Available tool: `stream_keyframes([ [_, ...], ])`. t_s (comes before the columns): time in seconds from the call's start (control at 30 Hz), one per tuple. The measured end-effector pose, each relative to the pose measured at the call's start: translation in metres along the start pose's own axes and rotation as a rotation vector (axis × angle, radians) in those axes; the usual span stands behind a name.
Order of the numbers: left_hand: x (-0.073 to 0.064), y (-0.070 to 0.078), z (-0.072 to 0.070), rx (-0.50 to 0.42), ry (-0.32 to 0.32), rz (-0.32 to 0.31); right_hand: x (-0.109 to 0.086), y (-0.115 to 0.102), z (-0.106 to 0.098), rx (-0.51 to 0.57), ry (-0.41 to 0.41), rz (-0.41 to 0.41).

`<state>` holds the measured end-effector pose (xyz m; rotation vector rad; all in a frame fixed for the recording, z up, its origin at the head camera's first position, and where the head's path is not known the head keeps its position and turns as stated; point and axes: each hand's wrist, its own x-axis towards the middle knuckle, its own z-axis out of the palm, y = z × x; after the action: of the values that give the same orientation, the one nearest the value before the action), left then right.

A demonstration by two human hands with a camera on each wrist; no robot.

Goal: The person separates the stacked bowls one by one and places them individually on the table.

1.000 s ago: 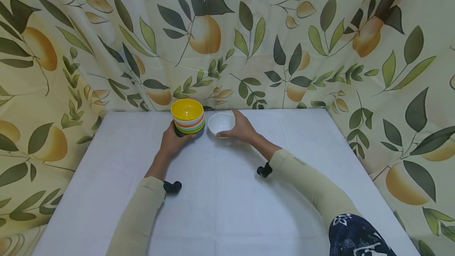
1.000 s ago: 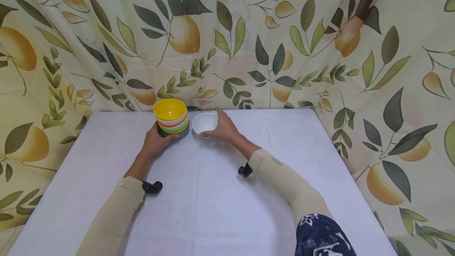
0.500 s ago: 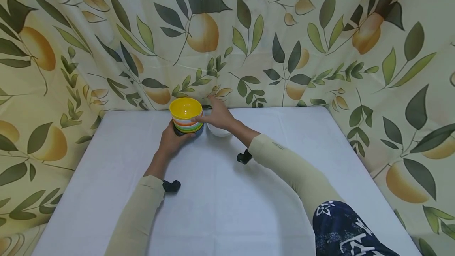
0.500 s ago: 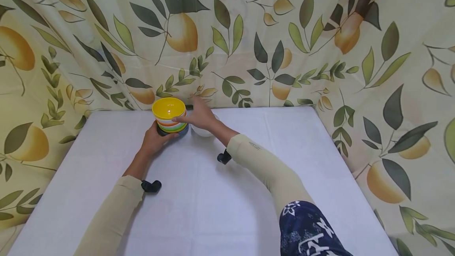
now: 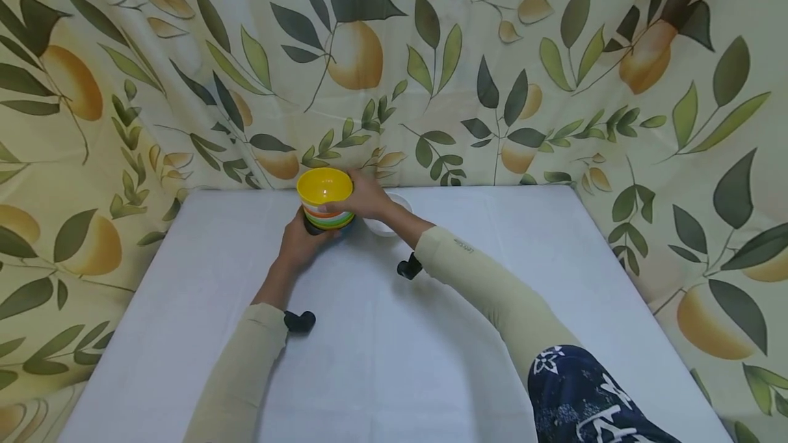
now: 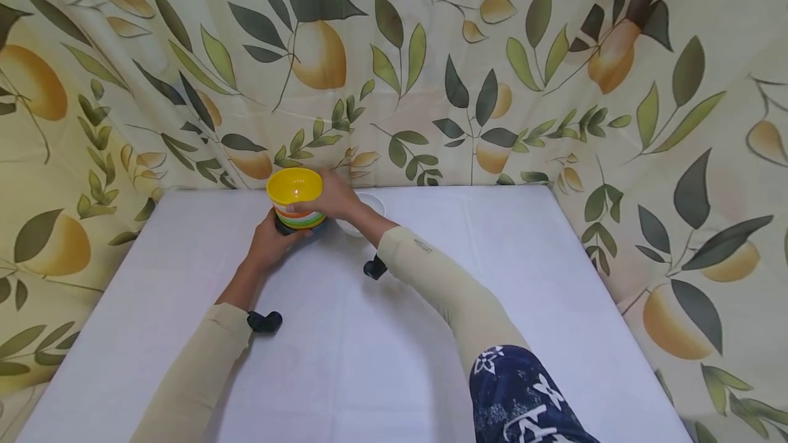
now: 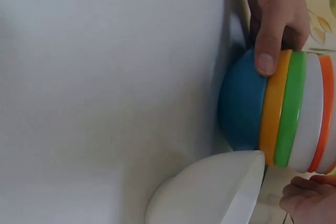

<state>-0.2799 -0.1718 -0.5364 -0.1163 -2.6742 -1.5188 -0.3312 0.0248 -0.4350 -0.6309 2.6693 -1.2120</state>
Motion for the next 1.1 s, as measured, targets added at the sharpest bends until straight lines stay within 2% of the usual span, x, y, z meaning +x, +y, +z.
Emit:
stream_keyframes([
  [0.1,-0.001,0.001,0.000,0.002,0.007,-0.001,0.001,0.000,0.001,0.024,-0.014,-0.023],
  [0.23,-0.002,0.005,0.000,0.008,0.006,-0.006,0.001,0.003,0.002,0.043,-0.016,-0.014],
  [0.43,-0.004,0.005,0.000,0.017,0.002,-0.018,-0.001,0.001,0.005,0.064,0.007,0.002],
  [0.6,-0.003,0.005,-0.001,0.017,0.013,-0.004,0.001,-0.002,0.005,0.063,0.036,-0.013],
  [0.87,-0.002,0.004,-0.001,0.026,0.002,-0.024,0.000,-0.004,0.001,0.033,0.050,-0.016],
  [1.1,-0.001,0.002,-0.001,0.015,-0.004,-0.012,-0.002,-0.008,-0.011,0.081,0.070,-0.073],
])
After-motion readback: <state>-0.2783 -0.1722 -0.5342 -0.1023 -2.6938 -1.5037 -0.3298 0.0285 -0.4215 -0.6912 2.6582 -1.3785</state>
